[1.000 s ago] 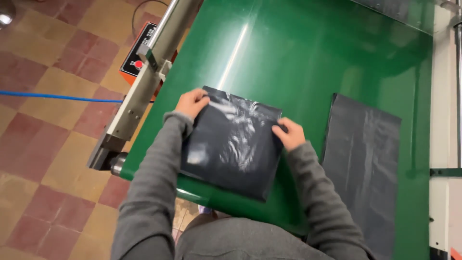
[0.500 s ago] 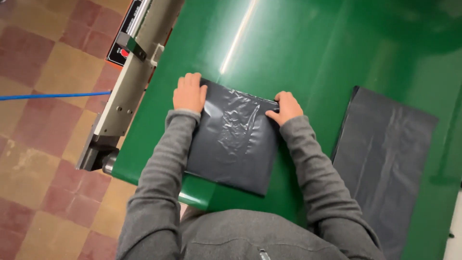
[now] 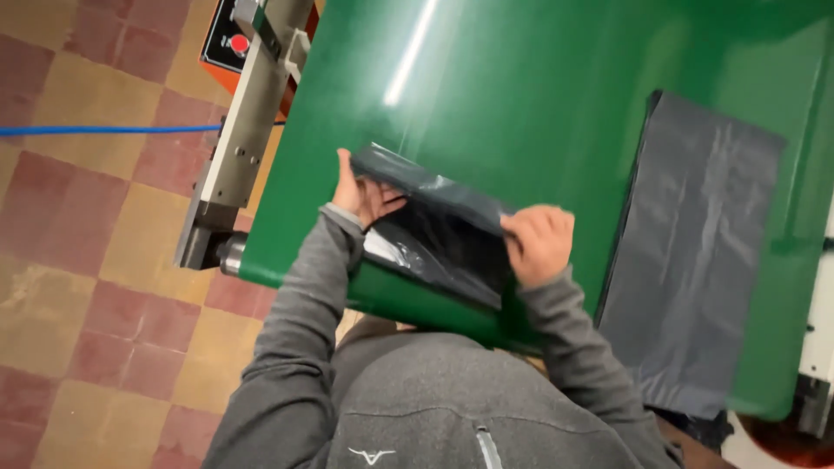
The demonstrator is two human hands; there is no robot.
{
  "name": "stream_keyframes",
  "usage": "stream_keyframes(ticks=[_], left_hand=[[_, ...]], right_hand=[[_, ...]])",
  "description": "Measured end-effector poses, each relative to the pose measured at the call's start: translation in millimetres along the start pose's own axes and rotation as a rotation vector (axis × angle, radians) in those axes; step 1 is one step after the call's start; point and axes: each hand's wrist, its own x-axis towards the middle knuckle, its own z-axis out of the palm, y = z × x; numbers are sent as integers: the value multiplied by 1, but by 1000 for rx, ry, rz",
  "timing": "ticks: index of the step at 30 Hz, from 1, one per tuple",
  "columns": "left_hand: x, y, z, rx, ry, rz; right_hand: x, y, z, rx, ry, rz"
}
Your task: Folding plastic bags on a conveyor belt and placing them into a crate.
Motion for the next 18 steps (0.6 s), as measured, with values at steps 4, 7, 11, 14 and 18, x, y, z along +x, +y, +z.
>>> stream_keyframes(ticks=[4, 7, 11, 14, 18], left_hand=[[8, -14, -59, -62, -52, 111], [-9, -9, -48, -82, -223, 125], [-11, 1, -34, -80, -271, 175], [-2, -1, -54, -12, -182, 86], [31, -14, -98, 273, -31, 234]], right_hand=[[-62, -34, 9, 9, 37, 33], [-62, -19, 18, 211, 125, 280], [-11, -19, -13, 124, 138, 274], [-9, -43, -23, 66, -18, 146], [-61, -63, -3, -18, -133, -94]])
